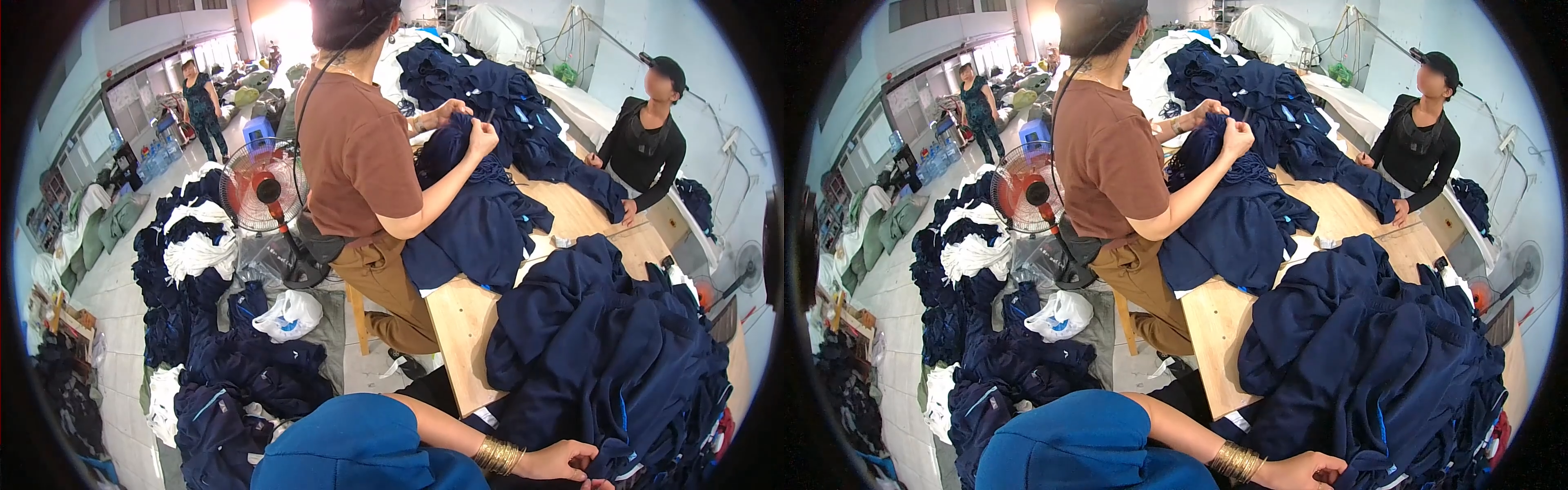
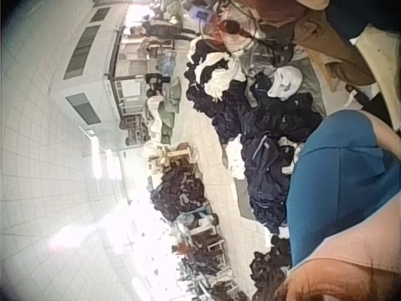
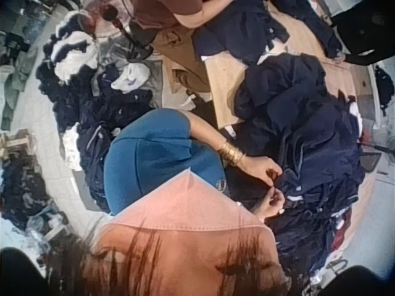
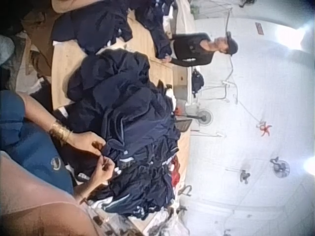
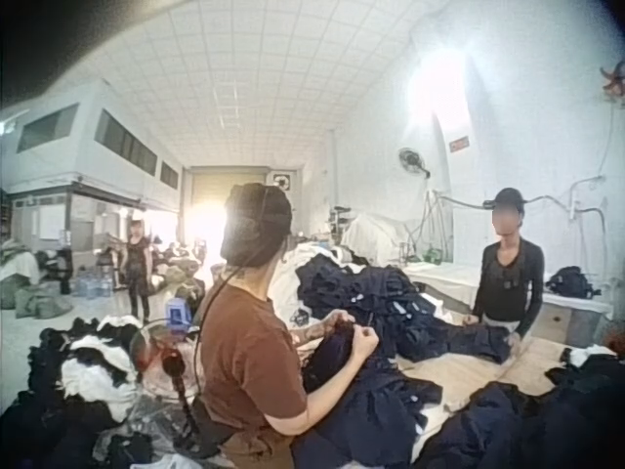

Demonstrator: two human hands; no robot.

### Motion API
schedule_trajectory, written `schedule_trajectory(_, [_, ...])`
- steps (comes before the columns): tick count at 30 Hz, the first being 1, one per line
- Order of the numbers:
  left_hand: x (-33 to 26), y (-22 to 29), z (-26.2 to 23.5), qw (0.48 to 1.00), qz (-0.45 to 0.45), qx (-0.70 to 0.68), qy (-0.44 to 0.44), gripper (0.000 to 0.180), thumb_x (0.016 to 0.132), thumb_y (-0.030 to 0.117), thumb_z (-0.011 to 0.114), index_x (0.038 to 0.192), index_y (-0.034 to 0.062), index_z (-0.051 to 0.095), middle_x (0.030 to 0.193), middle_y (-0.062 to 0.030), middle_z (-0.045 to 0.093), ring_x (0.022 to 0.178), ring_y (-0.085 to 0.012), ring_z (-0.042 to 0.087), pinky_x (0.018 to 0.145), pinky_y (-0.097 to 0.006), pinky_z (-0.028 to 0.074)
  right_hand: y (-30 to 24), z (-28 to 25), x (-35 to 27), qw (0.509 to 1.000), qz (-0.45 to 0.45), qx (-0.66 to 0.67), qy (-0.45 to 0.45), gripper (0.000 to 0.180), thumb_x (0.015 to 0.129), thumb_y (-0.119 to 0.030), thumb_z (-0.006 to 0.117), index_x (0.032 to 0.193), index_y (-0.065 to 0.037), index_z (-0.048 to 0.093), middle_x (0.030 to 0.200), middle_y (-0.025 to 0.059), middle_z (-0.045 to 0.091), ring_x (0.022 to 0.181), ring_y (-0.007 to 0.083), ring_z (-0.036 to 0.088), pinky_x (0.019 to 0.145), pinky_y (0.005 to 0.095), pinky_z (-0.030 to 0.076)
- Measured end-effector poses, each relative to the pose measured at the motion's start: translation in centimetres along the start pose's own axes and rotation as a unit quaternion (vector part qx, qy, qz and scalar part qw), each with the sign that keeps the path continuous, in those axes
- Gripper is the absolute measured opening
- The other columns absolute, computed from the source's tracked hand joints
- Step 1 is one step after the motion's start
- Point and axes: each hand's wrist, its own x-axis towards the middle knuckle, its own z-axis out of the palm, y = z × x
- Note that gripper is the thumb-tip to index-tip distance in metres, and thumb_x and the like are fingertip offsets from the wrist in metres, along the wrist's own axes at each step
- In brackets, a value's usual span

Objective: Trimming loose threads from blue athletic pants using small scissors on a work table.

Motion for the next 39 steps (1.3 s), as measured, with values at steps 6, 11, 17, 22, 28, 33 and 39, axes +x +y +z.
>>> schedule_trajectory(6, [-0.3,0.9,0.0,0.999,0.005,0.034,0.012,0.022,0.075,0.006,0.066,0.093,-0.0017,0.055,0.073,-0.0047,0.057,0.069,-0.0098,0.053,0.063,-0.024,0.045,-1.9,1.2,0.2,0.997,-0.03,0.052,0.041,0.013,0.081,-0.009,0.067,0.087,-0.003,0.058,0.075,0.0002,0.054,0.066,0.0079,0.045,0.061,0.02,0.037])
schedule_trajectory(11, [-0.7,1.5,-0.3,0.994,0.018,0.099,0.037,0.028,0.074,0.009,0.069,0.097,-0.0017,0.058,0.078,-0.0067,0.061,0.074,-0.0119,0.057,0.066,-0.027,0.048,-1.1,0.9,0.4,1.0,-0.009,0.01,0.002,0.014,0.08,-0.012,0.068,0.084,-0.003,0.058,0.068,-0.0027,0.049,0.06,0.0062,0.039,0.055,0.0201,0.033])
schedule_trajectory(17, [-0.8,1.5,-0.3,0.998,-0.009,0.06,0.023,0.031,0.074,0.009,0.069,0.1,-0.0026,0.057,0.08,-0.0074,0.061,0.075,-0.0123,0.058,0.067,-0.028,0.048,-1.4,0.9,0.3,1.0,-0.009,0.01,-0.003,0.015,0.08,-0.014,0.068,0.082,-0.004,0.058,0.068,-0.0035,0.048,0.059,0.006,0.038,0.054,0.0198,0.032])
schedule_trajectory(22, [-0.7,0.7,-0.1,0.997,0.017,0.064,0.041,0.032,0.073,0.011,0.07,0.101,-0.0018,0.057,0.08,-0.0077,0.062,0.074,-0.013,0.058,0.066,-0.027,0.048,-2.5,1.2,0.2,0.998,0.022,0.057,0.012,0.015,0.08,-0.014,0.068,0.083,-0.004,0.057,0.069,-0.0034,0.047,0.061,0.0057,0.038,0.056,0.0196,0.031])
schedule_trajectory(28, [-0.8,1.4,-0.1,0.996,0.006,0.082,0.022,0.032,0.074,0.012,0.07,0.101,-0.0014,0.058,0.079,-0.0073,0.062,0.073,-0.0127,0.058,0.065,-0.027,0.048,-2.1,1.0,0.2,0.993,0.072,0.092,-0.004,0.014,0.081,-0.012,0.067,0.084,-0.003,0.056,0.074,-0.0021,0.05,0.067,0.0065,0.042,0.062,0.0201,0.034])
schedule_trajectory(33, [-0.9,1.1,-0.1,0.997,0.001,0.069,0.028,0.032,0.074,0.013,0.07,0.101,-0.0006,0.058,0.079,-0.0072,0.062,0.073,-0.0125,0.058,0.065,-0.028,0.048,-3.2,1.4,0.0,0.99,0.093,0.108,0.013,0.012,0.081,-0.01,0.066,0.083,-0.002,0.056,0.073,-0.0004,0.052,0.069,0.0083,0.044,0.065,0.0216,0.036])
schedule_trajectory(39, [-0.4,-0.7,-0.2,1.0,-0.01,0.008,0.01,0.03,0.077,0.002,0.064,0.103,-0.0032,0.051,0.073,-0.0029,0.053,0.066,-0.0075,0.05,0.06,-0.022,0.042,-3.4,1.5,0.0,0.99,0.089,0.108,0.007,0.012,0.081,-0.011,0.065,0.081,-0.003,0.057,0.073,-0.0007,0.052,0.068,0.0075,0.044,0.064,0.0212,0.036])
